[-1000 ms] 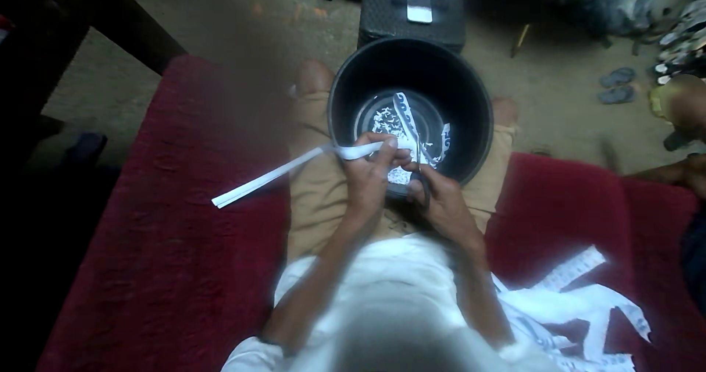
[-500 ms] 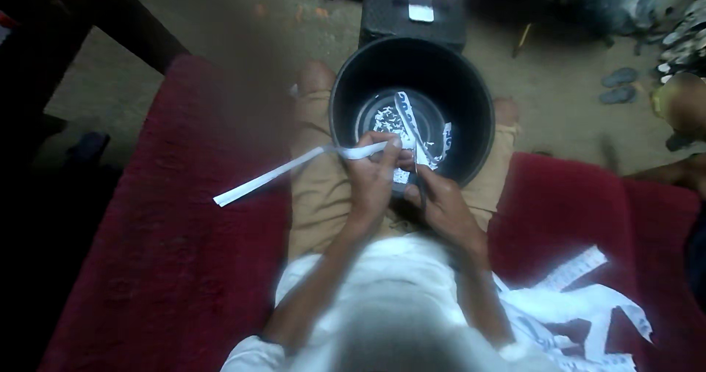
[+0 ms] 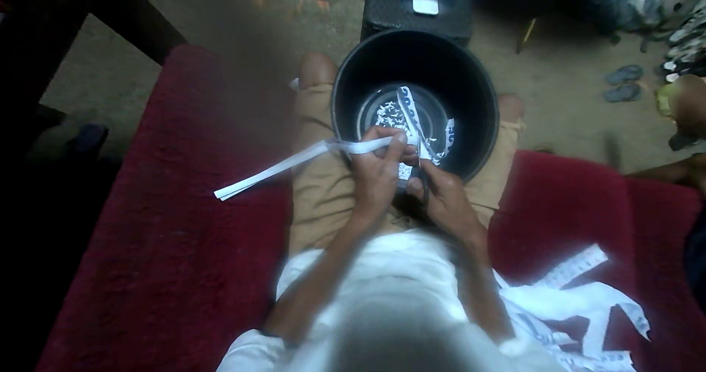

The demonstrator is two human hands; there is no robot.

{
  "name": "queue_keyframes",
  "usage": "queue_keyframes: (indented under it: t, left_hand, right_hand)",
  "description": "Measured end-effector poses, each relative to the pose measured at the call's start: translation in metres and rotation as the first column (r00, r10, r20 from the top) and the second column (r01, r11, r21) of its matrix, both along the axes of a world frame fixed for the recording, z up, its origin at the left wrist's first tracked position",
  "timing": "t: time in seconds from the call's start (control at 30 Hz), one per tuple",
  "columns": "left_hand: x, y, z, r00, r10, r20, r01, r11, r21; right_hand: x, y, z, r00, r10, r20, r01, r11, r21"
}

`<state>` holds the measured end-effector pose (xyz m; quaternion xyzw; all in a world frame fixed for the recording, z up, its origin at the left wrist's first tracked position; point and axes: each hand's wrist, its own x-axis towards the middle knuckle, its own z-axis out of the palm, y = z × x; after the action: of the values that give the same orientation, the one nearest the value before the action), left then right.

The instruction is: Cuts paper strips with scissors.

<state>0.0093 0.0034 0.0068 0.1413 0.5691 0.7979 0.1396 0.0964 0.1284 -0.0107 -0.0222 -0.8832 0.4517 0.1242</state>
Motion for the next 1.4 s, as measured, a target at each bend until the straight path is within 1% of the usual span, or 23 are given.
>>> queue_keyframes:
  t: [0.2,0.33,0.4,0.47,0.73,0.8,0.93,1.03,1.23,1.4]
  left_hand:
    - [0.0,0.0,0.001,1.0,-0.003,-0.025,0.002,1.0,-0.016]
    - [0.001,0.0,-0.002,0.999,-0.017,-0.042,0.016,0.999,-0.036]
    - [-0.004,0.005,-0.002,1.0,0.015,-0.012,-0.015,1.0,-0.01]
    - [-0.005,0.007,-0.002,0.999,0.031,0.022,-0.031,0.999,0.01]
    - [0.0,0.005,-0.002,0.999,0.024,0.028,-0.025,0.999,0.025]
    - [0.0,0.003,-0.003,1.0,0.016,0.017,-0.016,1.0,0.006]
    - [-0.003,0.004,-0.004,0.999,0.046,0.028,-0.048,0.998,0.044]
    - [-0.001,0.002,-0.001,0.999,0.014,0.03,-0.016,0.998,0.064]
    - [0.001,0.003,0.005,0.998,0.007,0.061,-0.012,0.997,0.08]
    - [0.003,0.003,-0.003,1.0,0.006,-0.026,-0.006,1.0,0.022]
  right_hand:
    - [-0.001,0.001,0.0,1.0,0.002,-0.014,-0.002,1.0,-0.013]
    - [0.001,-0.002,-0.002,0.999,-0.033,0.033,0.035,0.997,-0.064]
    - [-0.001,0.0,-0.004,0.999,-0.027,0.019,0.028,0.996,-0.083]
    - [0.0,0.001,-0.005,1.0,-0.024,0.002,0.024,0.997,-0.07]
    - [0.0,0.001,-0.011,0.999,-0.047,-0.012,0.046,0.997,-0.057]
    - [0.001,0.002,-0.012,0.999,-0.05,-0.003,0.05,0.996,-0.08]
    - [0.004,0.001,-0.007,0.999,-0.013,0.032,0.018,0.988,-0.15]
    - [0.006,0.0,-0.003,0.999,0.01,0.038,-0.005,0.993,-0.121]
    - [0.005,-0.001,0.0,1.0,0.003,-0.018,-0.004,0.998,-0.066]
    - [0.003,0.0,0.0,1.0,0.009,-0.021,-0.011,0.998,-0.066]
